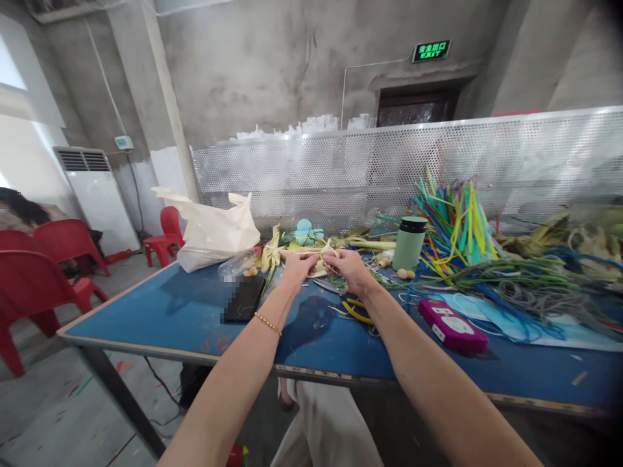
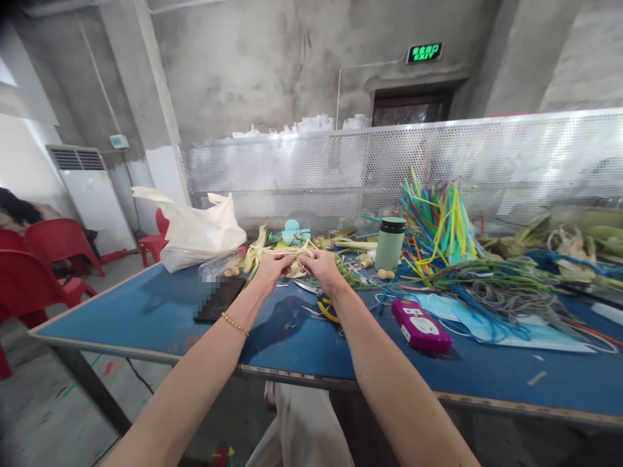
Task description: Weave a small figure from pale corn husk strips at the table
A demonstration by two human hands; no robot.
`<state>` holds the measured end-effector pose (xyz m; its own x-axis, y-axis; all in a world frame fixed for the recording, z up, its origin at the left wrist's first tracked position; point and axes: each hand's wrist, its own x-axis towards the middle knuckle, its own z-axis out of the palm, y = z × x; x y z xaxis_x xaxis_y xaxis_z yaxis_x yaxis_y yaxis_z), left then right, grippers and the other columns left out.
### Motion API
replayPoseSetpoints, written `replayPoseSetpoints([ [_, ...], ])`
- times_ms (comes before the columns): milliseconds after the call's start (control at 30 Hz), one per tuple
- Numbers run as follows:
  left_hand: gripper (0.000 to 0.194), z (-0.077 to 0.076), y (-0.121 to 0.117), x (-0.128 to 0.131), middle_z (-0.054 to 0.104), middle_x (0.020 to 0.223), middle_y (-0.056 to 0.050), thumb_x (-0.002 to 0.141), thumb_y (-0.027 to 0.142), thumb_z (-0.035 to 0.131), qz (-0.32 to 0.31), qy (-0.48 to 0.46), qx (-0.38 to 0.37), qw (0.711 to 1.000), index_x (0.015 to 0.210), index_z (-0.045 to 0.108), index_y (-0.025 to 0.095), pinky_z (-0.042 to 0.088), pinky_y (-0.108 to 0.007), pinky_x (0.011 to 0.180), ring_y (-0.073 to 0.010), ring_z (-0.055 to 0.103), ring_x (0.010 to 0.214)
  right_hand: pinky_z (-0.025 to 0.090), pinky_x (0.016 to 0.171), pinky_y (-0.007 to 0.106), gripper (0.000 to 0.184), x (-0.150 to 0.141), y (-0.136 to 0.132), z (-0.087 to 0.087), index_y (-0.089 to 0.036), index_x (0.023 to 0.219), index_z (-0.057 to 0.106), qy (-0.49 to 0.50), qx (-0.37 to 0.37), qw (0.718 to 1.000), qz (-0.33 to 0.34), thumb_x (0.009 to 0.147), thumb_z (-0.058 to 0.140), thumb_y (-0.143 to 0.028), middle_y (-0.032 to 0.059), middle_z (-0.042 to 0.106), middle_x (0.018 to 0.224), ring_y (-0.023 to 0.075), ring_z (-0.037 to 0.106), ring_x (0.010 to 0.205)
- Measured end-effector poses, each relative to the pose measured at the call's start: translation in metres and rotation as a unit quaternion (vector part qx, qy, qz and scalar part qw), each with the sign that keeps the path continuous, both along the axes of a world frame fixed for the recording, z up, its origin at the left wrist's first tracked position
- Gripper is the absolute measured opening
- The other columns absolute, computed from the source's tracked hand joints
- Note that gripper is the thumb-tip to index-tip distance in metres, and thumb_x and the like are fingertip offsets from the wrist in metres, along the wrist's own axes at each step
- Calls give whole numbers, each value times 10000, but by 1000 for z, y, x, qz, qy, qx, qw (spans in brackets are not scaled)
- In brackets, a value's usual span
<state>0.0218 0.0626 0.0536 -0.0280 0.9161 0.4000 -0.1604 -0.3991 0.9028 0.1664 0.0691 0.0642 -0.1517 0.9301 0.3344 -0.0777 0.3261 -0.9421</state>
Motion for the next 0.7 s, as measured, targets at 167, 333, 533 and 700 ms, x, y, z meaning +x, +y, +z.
replayPoseSetpoints([
  [167,182,1,1,0,530,518,16,658,299,728,46,-12,15,999,662,660,131,297,-242,496,-89,437,485,343,513,245,331,-3,-3,0,-154,663,621,-17,25,999,15,578,800,-419,-13,599,594,94,485,525],
  [333,203,1,-1,1,542,561,16,646,311,727,22,-34,16,999,718,684,126,290,-241,502,-84,427,503,314,507,245,377,-5,-6,1,-149,677,619,-19,38,999,17,576,808,-459,-12,598,596,93,483,516],
  [533,227,-2,1,3,532,577,25,559,256,785,-40,-59,20,997,724,706,121,244,-232,504,-56,357,509,310,498,252,417,-9,-8,0,-149,740,664,-13,52,999,5,565,809,-499,-13,590,590,98,460,505],
  [700,325,-3,2,2,559,623,15,540,320,826,-83,-102,-6,991,767,698,125,272,-228,507,-61,396,518,346,504,244,339,-9,-11,2,-152,732,676,-16,42,999,-3,597,786,-442,8,630,627,112,508,541],
])
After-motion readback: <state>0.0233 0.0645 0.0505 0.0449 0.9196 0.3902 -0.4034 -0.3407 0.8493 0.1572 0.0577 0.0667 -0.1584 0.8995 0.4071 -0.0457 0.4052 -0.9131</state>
